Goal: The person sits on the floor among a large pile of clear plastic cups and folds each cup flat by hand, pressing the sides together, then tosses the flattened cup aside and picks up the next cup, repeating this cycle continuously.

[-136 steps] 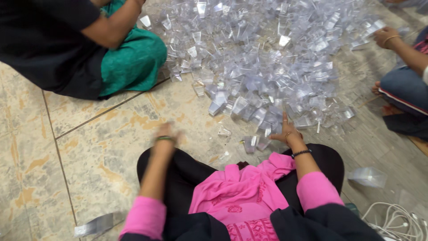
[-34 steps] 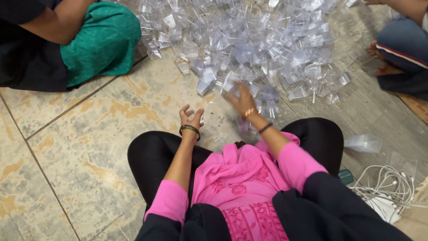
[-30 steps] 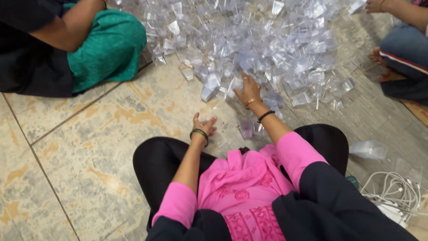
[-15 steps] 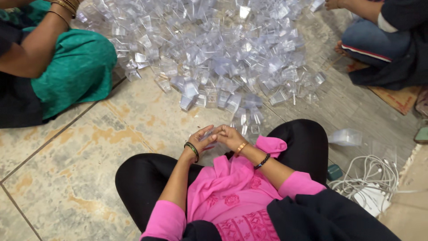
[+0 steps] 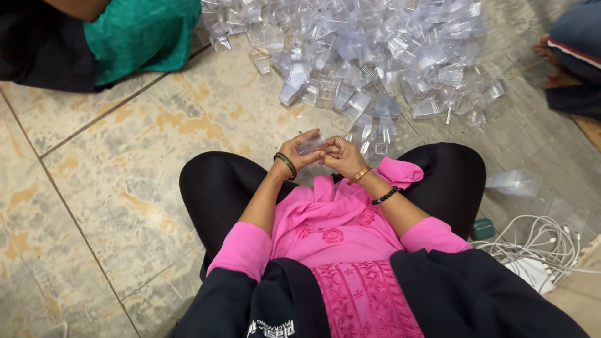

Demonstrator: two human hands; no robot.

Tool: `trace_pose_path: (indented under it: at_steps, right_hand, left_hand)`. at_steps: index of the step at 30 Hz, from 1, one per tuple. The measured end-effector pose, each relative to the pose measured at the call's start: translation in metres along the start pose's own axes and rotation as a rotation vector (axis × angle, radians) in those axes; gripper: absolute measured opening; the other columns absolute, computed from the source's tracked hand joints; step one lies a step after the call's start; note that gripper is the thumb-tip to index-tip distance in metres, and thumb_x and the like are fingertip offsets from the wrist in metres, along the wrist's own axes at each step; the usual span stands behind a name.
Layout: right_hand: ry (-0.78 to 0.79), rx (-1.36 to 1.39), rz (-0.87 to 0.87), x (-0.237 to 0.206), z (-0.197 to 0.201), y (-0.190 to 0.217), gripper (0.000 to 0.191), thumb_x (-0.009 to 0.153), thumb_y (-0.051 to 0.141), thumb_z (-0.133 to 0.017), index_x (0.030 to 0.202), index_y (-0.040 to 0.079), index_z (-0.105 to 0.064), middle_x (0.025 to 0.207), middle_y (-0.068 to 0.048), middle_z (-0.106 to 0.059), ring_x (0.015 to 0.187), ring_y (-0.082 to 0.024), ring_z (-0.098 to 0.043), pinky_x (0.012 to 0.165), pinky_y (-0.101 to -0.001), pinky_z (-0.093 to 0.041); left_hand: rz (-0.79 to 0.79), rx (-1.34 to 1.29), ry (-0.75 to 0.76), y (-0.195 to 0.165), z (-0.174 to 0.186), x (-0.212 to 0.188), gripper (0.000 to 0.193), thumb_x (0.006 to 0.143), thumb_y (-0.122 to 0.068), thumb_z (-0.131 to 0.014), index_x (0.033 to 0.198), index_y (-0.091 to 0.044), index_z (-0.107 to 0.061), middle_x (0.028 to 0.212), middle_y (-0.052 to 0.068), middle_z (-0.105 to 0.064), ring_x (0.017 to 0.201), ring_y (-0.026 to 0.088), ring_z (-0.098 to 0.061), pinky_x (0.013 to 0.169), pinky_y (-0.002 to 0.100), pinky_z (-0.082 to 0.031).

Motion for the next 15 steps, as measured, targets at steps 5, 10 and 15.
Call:
trace_pose_path:
  at_steps: [5, 10, 15]
  right_hand:
    - [-0.109, -0.057, 0.113, -0.001, 0.005, 0.005, 0.027, 0.091, -0.003, -0.068, 0.116, 0.0, -0.057, 0.108, -0.007, -0.073, 0.103, -0.013, -0.072, 0.086, -0.0283, -0.062]
    - [-0.162, -0.115, 0.095, -0.002, 0.024, 0.008, 0.027, 0.092, -0.003, -0.068, 0.116, 0.002, -0.057, 0.107, -0.007, -0.075, 0.093, -0.01, -0.068, 0.073, -0.0238, -0.054]
    - [-0.056, -0.153, 0.253, -0.002, 0.018, 0.011, 0.022, 0.096, -0.007, -0.068, 0.116, -0.001, -0.058, 0.115, -0.008, -0.07, 0.11, -0.013, -0.065, 0.09, -0.0265, -0.053]
  left_hand:
    - [-0.073, 0.178, -0.083, -0.004, 0.003, -0.001, 0.062, 0.085, -0.017, -0.087, 0.141, -0.006, -0.063, 0.124, 0.01, -0.073, 0.109, 0.017, -0.068, 0.094, 0.031, -0.056]
    - [0.478, -0.241, -0.028, -0.005, 0.016, 0.0, 0.049, 0.089, -0.04, -0.072, 0.127, -0.009, -0.065, 0.108, 0.007, -0.074, 0.088, 0.02, -0.075, 0.072, 0.034, -0.062]
    - [0.547, -0.239, 0.031, -0.016, 0.013, -0.002, 0.047, 0.088, -0.045, -0.077, 0.118, -0.01, -0.066, 0.108, 0.007, -0.075, 0.09, 0.019, -0.075, 0.073, 0.033, -0.061]
Point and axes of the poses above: each hand's wrist, its own x-axis towards the middle knuckle, its own z-axis out of the back of the hand, y = z × x, the point moved 2 cm from there along x, towards the middle knuckle
